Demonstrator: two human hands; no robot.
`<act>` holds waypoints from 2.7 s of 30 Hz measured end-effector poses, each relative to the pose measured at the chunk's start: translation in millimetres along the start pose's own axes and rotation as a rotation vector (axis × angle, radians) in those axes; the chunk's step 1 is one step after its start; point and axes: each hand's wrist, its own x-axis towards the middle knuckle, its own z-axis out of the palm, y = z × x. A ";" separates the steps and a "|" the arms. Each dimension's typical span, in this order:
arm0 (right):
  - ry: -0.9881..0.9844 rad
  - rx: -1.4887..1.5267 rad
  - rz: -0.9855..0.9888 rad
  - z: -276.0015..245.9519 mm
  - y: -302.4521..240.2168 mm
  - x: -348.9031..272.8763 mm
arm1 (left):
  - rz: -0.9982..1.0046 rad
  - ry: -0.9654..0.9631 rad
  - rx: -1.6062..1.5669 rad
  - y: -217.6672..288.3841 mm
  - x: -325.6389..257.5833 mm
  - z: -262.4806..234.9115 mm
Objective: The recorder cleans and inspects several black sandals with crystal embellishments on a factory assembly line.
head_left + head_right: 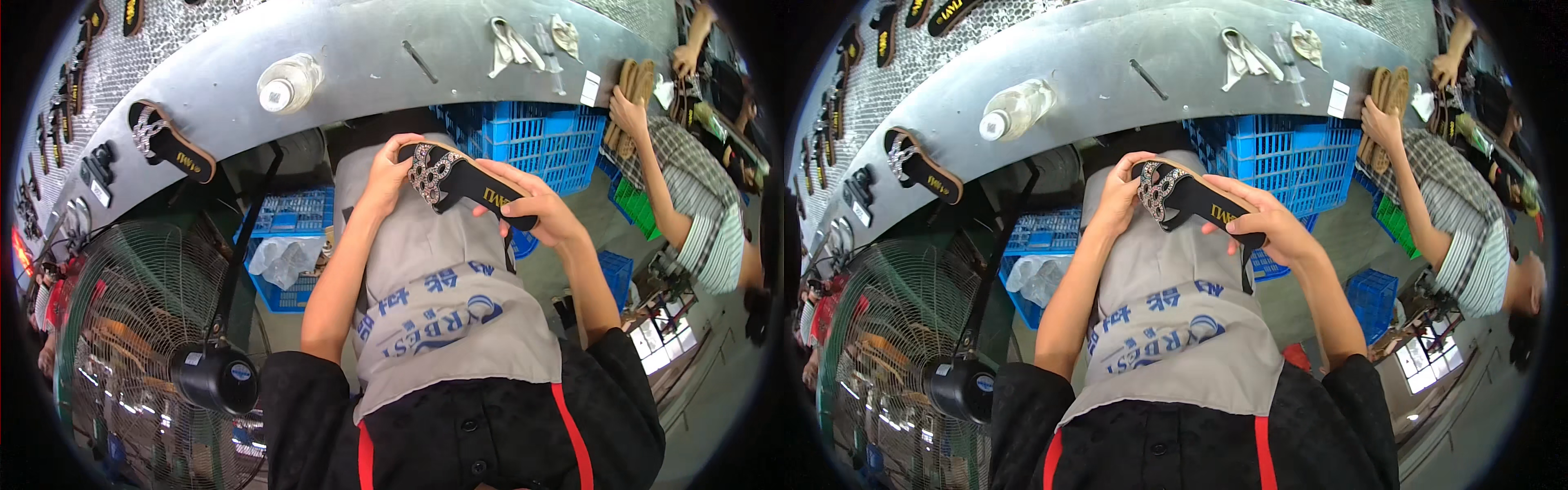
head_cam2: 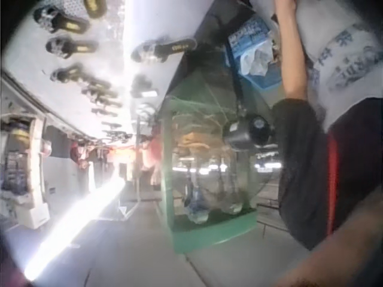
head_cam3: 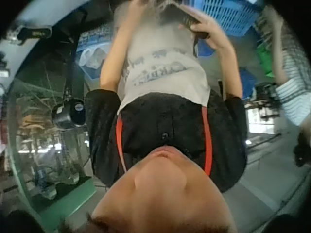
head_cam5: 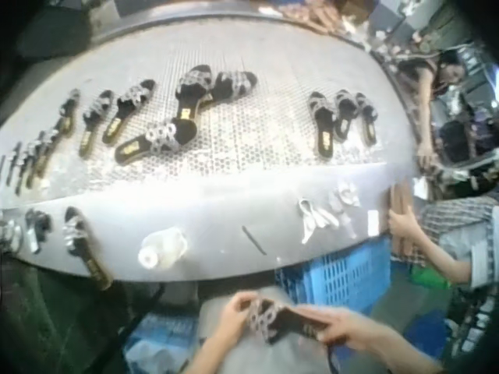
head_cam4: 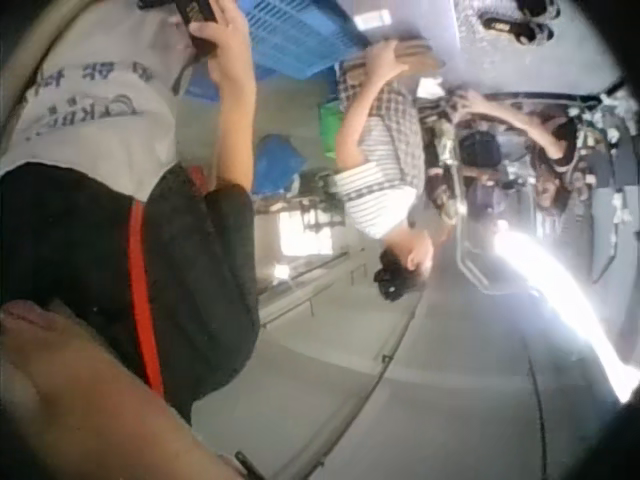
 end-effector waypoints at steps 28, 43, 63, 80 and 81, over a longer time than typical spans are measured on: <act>0.365 0.111 0.190 13.5 -58.4 79.3 | -0.366 0.095 -1.241 -28.7 42.4 27.1; 0.399 0.167 0.234 9.6 -54.4 98.2 | -0.382 0.163 -1.324 -35.1 55.7 18.2; 0.321 0.069 0.180 1.7 -51.4 83.9 | -0.203 0.010 -1.245 -50.5 49.6 20.4; 0.356 0.279 0.265 5.3 -60.4 88.2 | -0.267 0.081 -1.365 -24.8 45.2 25.9; 0.357 0.285 0.267 5.3 -60.0 88.9 | -0.285 0.139 -1.315 -25.2 45.9 26.2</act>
